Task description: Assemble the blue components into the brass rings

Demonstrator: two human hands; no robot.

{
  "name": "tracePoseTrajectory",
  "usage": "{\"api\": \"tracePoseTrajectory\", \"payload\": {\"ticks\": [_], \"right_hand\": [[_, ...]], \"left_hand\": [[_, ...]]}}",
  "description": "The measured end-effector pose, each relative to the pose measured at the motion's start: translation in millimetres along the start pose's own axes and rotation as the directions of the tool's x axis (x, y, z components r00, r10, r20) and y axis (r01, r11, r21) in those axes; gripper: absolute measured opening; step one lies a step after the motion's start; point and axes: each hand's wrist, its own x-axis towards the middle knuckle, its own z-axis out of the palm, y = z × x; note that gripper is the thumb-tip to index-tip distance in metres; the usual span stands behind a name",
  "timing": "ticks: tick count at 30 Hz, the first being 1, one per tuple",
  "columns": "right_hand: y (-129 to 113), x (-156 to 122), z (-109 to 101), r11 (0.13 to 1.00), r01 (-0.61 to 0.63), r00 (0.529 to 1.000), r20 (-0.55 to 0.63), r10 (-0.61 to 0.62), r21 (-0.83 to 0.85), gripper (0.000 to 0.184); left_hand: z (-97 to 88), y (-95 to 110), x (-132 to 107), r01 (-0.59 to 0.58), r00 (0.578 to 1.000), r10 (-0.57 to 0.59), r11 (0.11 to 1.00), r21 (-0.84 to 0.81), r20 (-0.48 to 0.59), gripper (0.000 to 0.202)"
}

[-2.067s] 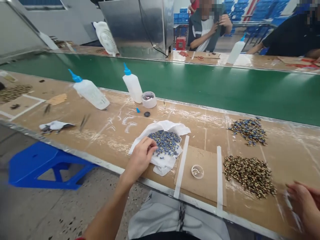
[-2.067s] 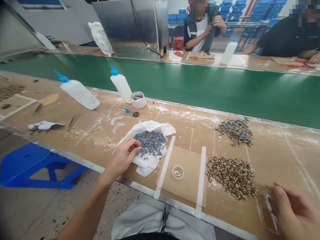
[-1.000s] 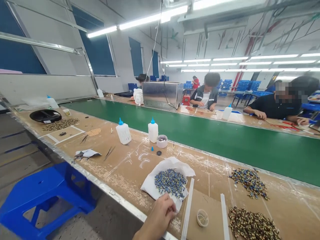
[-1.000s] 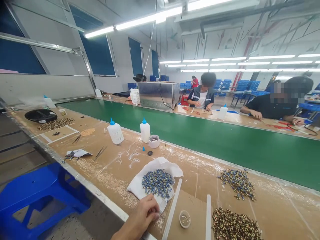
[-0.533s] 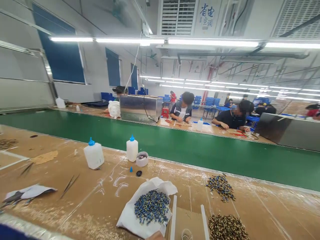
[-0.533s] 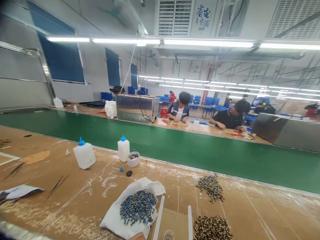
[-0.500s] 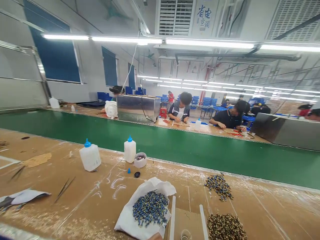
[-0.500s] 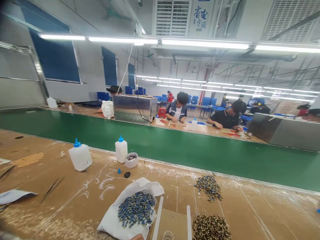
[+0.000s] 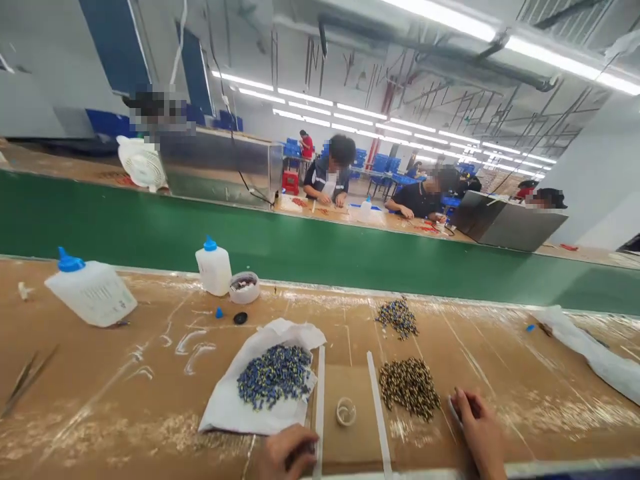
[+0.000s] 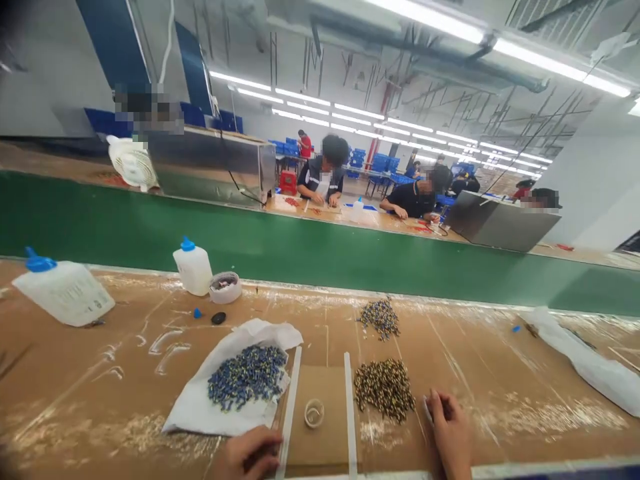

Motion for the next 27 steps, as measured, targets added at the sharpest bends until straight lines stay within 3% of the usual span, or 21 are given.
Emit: {"api": "tracePoseTrajectory", "payload": {"ticks": [2, 4, 8, 10, 11, 13, 15, 20, 22, 27], "right_hand": [[-2, -1, -4, 1.0, 0.009, 1.0, 0.002, -0.009, -0.021, 0.069], [0, -5, -10, 0.999, 0.014, 1.0, -0.006, -0.014, -0.032, 0.07], [-6, -33, -27, 0.998, 0.041, 0.999, -0.016, -0.042, -0.048, 0.059], [-20, -55, -31, 0.998, 0.057, 0.997, 0.062, -0.054, -0.038, 0.049], [-30, -66, -29, 0.998, 0.061, 0.984, 0.166, -0.059, -0.009, 0.045], [-53, -85, -18, 0.999, 0.03, 0.925, 0.377, -0.043, 0.04, 0.04], [-74, -97, 2, 0.997, -0.013, 0.862, 0.506, -0.026, 0.073, 0.038], [-101, -106, 58, 0.984, -0.063, 0.628, 0.773, -0.092, 0.169, 0.036], [-102, -106, 70, 0.982, -0.069, 0.594, 0.798, -0.1, 0.174, 0.035], [-99, -105, 78, 0.982, -0.027, 0.602, 0.787, -0.134, 0.187, 0.027]], "left_hand": [[-2.4, 18, 2, 0.102, 0.995, -0.102, 0.995, 0.001, 0.002, 0.01], [-1.9, 35, 6, 0.122, 0.992, -0.122, 0.993, -0.002, 0.027, 0.008], [13.2, 58, 10, 0.227, 0.974, -0.226, 0.971, -0.077, 0.018, 0.009], [25.6, 66, 12, 0.266, 0.964, -0.265, 0.955, -0.129, 0.025, 0.009], [31.7, 69, 12, 0.275, 0.961, -0.276, 0.95, -0.15, 0.017, 0.009], [41.9, 75, 14, 0.304, 0.951, -0.31, 0.936, -0.18, -0.008, 0.009], [48.5, 80, 15, 0.311, 0.947, -0.32, 0.931, -0.191, -0.015, 0.009], [54.0, 85, 18, 0.297, 0.954, -0.301, 0.939, -0.174, 0.007, 0.008], [54.7, 83, 18, 0.268, 0.963, -0.27, 0.947, -0.177, 0.012, 0.008], [57.9, 74, 16, 0.176, 0.984, -0.178, 0.975, -0.137, 0.0, 0.01]]}}
